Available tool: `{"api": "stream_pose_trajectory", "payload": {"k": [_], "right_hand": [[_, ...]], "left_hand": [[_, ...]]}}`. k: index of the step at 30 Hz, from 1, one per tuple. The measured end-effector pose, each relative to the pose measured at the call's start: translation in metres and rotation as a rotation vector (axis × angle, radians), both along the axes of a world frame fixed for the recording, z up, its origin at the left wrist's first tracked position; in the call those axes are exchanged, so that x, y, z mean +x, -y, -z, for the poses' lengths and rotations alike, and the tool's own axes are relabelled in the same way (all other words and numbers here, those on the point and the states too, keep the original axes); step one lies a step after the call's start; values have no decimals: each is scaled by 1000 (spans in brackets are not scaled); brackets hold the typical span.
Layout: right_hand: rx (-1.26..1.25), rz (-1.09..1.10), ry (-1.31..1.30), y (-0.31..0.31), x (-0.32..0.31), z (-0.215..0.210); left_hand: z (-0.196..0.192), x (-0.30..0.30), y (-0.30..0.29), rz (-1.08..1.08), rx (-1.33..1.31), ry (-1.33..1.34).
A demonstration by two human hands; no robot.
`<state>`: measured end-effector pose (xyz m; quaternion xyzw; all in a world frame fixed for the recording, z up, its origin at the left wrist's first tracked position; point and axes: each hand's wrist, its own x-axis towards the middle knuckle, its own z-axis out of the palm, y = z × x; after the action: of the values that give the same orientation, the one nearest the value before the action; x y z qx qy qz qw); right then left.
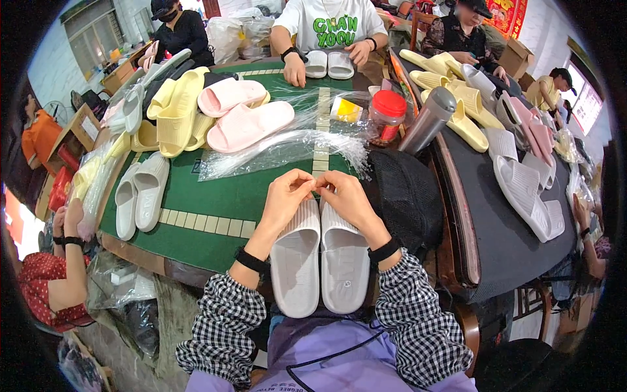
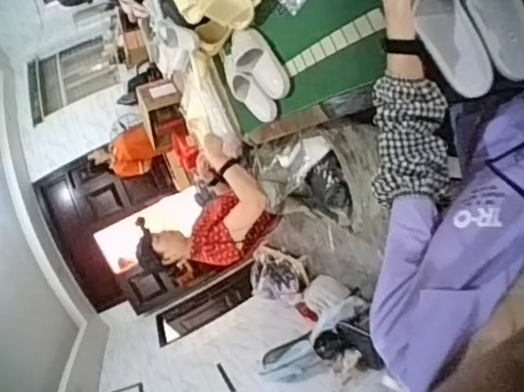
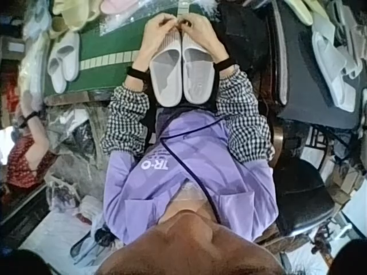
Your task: The person is inspecting and finishing mass-produced plastic slippers in a factory setting, checking pairs and organizing them.
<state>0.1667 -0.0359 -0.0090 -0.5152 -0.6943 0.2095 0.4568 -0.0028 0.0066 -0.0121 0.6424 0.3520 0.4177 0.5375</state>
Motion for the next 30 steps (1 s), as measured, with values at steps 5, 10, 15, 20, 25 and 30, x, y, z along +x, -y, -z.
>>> {"api": "stream_pose_trajectory", "payload": {"k": [5, 10, 15, 20, 25, 30], "right_hand": [[33, 69, 29, 0, 1, 2], [27, 202, -229, -4, 2, 7], [409, 302, 83, -3, 5, 4], [409, 352, 101, 10, 5, -23], [291, 359, 213, 72, 17, -76], [581, 636, 322, 169, 60, -143]], "left_hand": [[-7, 1, 5, -83, 21, -78], [-25, 2, 18, -309, 558, -171], [-35, -1, 64, -156, 759, -287], [-37, -22, 125, -31, 726, -562], [-32, -35, 141, 147, 653, -849], [-24, -33, 133, 200, 767, -911]]}}
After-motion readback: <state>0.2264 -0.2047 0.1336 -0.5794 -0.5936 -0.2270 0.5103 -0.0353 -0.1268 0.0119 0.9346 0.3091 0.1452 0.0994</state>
